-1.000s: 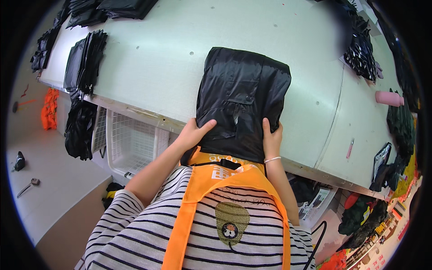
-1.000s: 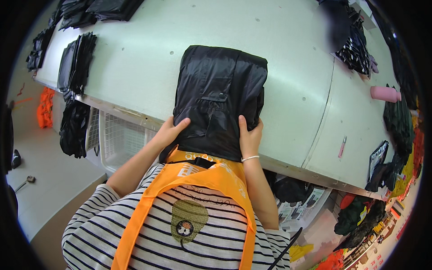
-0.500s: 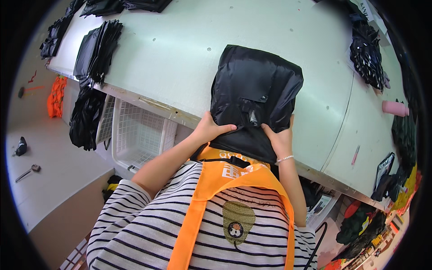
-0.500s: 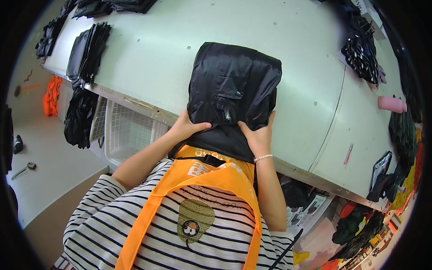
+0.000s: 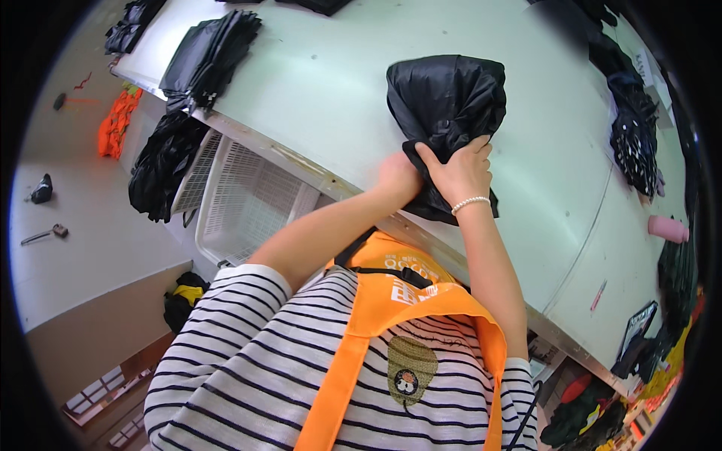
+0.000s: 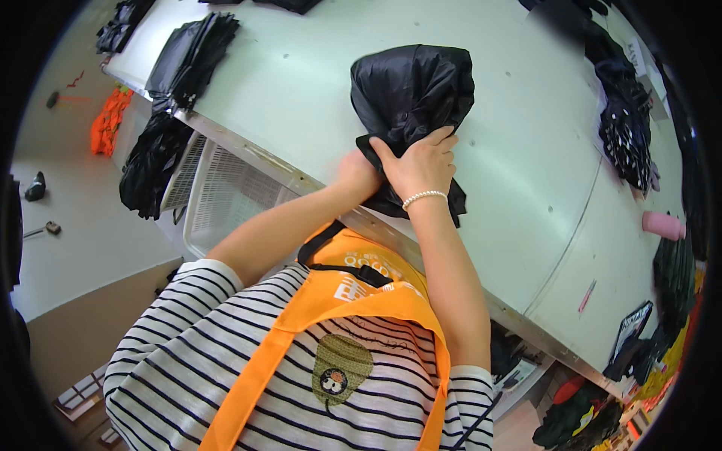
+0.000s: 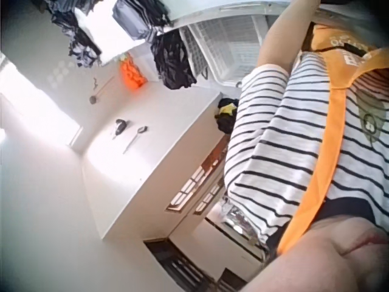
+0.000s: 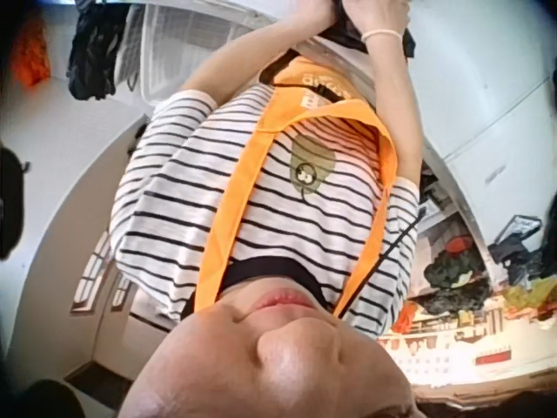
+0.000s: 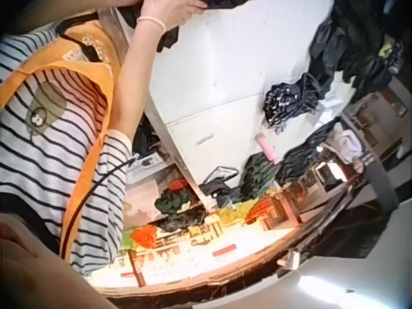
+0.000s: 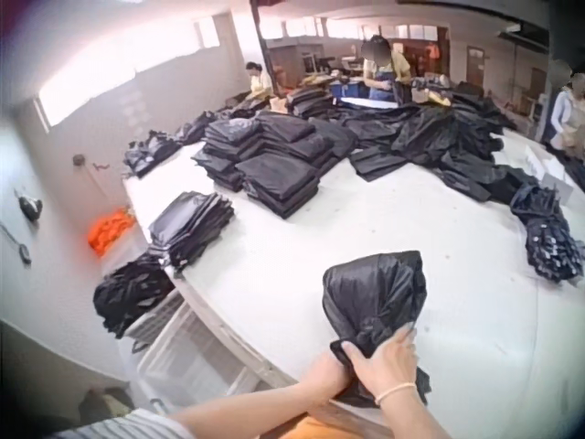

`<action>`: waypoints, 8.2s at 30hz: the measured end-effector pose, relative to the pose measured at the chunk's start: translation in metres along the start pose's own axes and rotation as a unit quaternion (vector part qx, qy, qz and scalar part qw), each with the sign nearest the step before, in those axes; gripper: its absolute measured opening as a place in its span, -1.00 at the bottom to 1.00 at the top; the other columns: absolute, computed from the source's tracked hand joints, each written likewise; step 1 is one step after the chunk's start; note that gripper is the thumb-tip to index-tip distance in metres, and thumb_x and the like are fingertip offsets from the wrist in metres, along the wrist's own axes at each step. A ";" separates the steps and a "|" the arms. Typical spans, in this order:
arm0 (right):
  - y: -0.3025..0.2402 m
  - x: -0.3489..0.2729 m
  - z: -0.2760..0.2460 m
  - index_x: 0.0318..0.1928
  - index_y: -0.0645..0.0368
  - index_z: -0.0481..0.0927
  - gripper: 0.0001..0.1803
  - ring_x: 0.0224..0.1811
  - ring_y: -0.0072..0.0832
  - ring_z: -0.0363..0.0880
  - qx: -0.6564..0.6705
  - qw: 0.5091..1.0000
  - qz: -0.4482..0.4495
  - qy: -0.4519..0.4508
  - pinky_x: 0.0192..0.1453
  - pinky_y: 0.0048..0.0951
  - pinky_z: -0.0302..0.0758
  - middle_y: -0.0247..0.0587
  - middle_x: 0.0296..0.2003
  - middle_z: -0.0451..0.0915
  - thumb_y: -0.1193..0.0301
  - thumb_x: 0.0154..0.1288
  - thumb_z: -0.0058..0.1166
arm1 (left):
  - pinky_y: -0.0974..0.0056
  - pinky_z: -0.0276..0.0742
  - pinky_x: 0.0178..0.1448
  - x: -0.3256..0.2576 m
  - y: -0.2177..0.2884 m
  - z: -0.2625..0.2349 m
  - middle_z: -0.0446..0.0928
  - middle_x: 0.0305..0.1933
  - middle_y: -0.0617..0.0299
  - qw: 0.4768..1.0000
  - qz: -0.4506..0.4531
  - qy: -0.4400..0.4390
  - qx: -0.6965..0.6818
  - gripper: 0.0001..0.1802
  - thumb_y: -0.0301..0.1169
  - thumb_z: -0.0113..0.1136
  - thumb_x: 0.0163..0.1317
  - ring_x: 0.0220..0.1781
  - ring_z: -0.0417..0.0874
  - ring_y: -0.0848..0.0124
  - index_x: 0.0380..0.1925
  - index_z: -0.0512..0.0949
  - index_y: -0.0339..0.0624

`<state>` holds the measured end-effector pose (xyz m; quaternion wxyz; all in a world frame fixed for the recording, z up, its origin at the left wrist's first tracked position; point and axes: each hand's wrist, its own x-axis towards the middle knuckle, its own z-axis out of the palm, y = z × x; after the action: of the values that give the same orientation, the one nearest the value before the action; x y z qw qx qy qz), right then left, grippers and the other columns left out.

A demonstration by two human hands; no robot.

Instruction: The person folds a black jacket on a white table. They smooth the fabric, fold the sleeves inward, fold the jacket in half lengthwise, then fold it again into a compact rectangle. The folded jacket is placed on a stack of similar folded items.

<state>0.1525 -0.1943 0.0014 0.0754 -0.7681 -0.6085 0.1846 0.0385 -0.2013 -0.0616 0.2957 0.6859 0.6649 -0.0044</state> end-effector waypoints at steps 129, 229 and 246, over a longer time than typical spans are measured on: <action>-0.008 -0.046 0.004 -0.43 0.49 0.59 -0.38 -0.26 0.14 0.59 0.131 0.981 0.117 -0.085 -0.14 -0.16 0.53 0.34 -0.39 0.58 0.00 -0.02 0.25 | 0.12 0.52 -0.39 0.024 -0.101 -0.112 0.51 -0.64 0.02 0.904 0.402 0.143 -0.035 -0.77 -0.54 0.08 0.06 -0.50 0.62 0.10 -0.25 0.60 -0.23; -0.008 -0.083 0.030 -0.51 0.28 0.51 -0.72 -0.36 -0.15 0.50 0.185 0.955 0.066 0.222 -0.27 -0.28 0.44 -0.11 -0.48 0.52 0.31 0.13 0.24 | 0.31 0.59 -0.14 0.030 0.009 -0.150 0.20 0.36 0.10 0.734 0.626 0.050 0.257 -0.16 -0.26 0.34 0.04 0.03 0.47 0.24 0.33 0.20 -0.13; 0.044 -0.041 -0.002 -0.26 0.09 0.57 -0.70 -0.16 -0.41 0.53 -0.117 0.958 -0.204 0.162 0.17 -0.27 0.25 -0.26 -0.34 0.58 0.11 0.25 0.08 | 0.24 0.64 -0.12 0.068 0.035 -0.152 0.39 0.22 0.38 0.742 0.630 -0.008 0.230 -0.40 -0.51 0.25 -0.03 0.07 0.47 0.23 0.12 0.44 -0.03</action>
<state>0.1856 -0.2449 -0.0039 0.1187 -0.6507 -0.7492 -0.0340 0.0193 -0.0746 0.0506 0.0703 0.9955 0.0578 0.0245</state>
